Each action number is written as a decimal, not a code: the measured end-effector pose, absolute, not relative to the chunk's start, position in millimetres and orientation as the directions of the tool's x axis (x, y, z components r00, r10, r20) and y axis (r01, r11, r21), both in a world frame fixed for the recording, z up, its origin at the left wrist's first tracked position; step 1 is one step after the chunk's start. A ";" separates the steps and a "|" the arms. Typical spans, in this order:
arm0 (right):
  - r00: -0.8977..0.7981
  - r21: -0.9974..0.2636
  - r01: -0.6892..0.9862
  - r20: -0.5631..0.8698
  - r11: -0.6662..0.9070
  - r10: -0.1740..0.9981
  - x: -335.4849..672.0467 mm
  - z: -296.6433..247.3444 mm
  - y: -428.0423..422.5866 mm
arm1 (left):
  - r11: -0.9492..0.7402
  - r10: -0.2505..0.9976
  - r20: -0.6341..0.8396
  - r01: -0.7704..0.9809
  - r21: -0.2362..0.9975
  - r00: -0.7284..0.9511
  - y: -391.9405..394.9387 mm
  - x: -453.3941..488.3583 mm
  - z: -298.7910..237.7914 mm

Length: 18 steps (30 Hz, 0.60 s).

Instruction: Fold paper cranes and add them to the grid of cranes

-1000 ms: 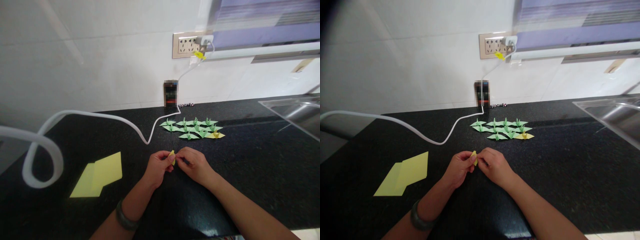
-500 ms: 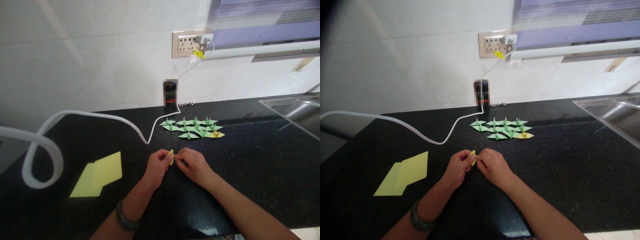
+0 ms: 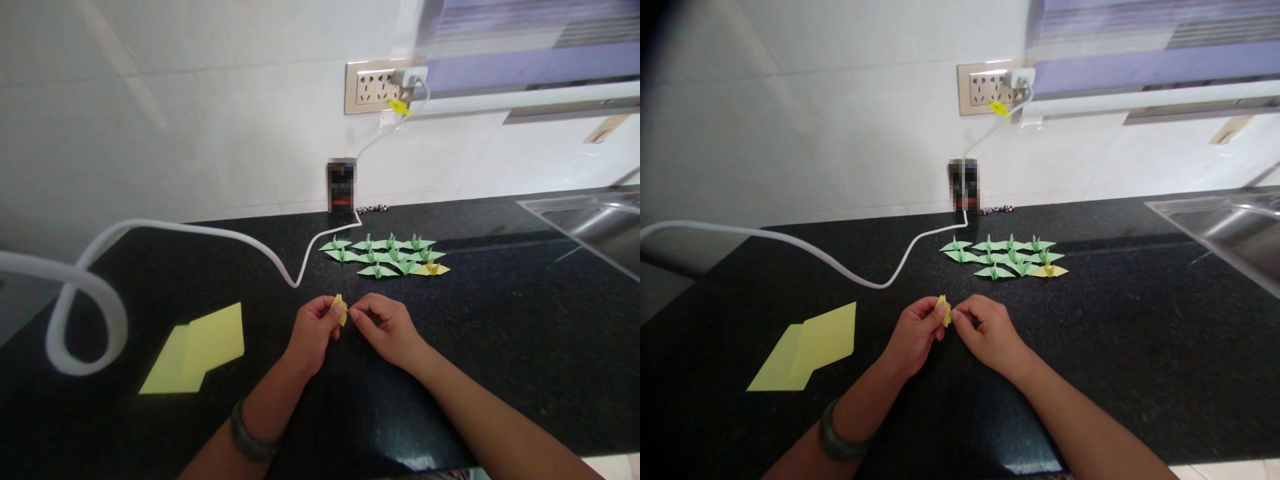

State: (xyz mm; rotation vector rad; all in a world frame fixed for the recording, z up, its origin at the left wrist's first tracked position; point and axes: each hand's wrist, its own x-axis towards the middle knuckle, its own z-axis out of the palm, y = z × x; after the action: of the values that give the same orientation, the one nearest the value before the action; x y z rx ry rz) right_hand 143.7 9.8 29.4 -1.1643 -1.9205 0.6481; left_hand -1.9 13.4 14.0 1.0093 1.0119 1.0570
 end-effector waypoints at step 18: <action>-0.206 -0.972 0.209 0.069 0.112 0.976 145.2 23.6 15.8 | 0.206 0.964 -0.158 -0.225 0.952 0.215 13.3 -1.1 19.5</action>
State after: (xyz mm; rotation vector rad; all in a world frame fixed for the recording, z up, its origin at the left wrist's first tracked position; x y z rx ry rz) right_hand 145.2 15.8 23.6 -1.1989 -1.5634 1.1711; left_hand -1.1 13.3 19.5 0.9832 0.9710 1.0412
